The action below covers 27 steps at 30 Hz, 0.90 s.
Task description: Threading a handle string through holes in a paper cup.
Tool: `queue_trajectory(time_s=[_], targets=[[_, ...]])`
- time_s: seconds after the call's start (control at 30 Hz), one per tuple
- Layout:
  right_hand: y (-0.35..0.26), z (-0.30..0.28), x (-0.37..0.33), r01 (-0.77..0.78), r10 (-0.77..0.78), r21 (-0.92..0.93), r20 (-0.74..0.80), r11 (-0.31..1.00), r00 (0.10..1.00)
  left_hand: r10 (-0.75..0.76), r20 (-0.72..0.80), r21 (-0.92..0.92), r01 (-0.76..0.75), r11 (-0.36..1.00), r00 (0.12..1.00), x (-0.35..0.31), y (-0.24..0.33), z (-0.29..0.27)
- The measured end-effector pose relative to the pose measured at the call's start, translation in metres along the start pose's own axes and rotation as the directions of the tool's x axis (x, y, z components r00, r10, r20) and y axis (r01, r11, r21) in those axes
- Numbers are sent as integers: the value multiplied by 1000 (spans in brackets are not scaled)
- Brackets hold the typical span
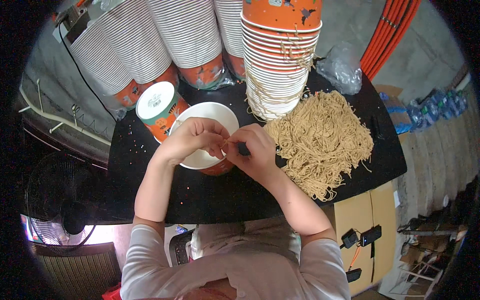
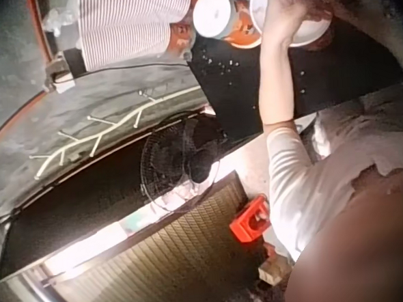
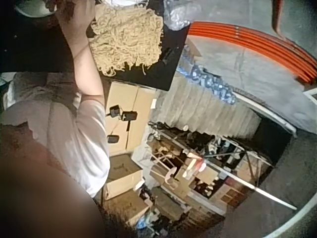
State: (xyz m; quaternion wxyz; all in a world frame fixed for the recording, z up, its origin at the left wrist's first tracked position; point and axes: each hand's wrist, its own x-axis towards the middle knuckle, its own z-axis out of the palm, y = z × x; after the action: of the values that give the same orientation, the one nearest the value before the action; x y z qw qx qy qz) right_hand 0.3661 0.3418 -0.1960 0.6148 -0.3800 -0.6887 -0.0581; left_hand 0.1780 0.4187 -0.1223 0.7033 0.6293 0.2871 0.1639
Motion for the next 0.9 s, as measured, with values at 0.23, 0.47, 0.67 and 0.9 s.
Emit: queue_trajectory(time_s=[0.23, 0.47, 0.67, 0.9], targets=[[1, -1, -1, -31, 30, 39, 25, 999, 999, 59, 48, 71, -62, 996, 997, -5, 5, -1], [0, 0, 0, -29, 29, 33, 13, 999, 999, 37, -11, 139, -35, 990, 999, -6, 6, 1], [-2, -1, 2, -56, 52, 85, 40, 995, 998, 20, -2, 18, -20, 1000, 1000, -6, 4, 1], [1, -1, 0, -142, 135, 119, 60, 983, 989, 63, -5, 61, -62, 996, 998, -6, 4, 2]])
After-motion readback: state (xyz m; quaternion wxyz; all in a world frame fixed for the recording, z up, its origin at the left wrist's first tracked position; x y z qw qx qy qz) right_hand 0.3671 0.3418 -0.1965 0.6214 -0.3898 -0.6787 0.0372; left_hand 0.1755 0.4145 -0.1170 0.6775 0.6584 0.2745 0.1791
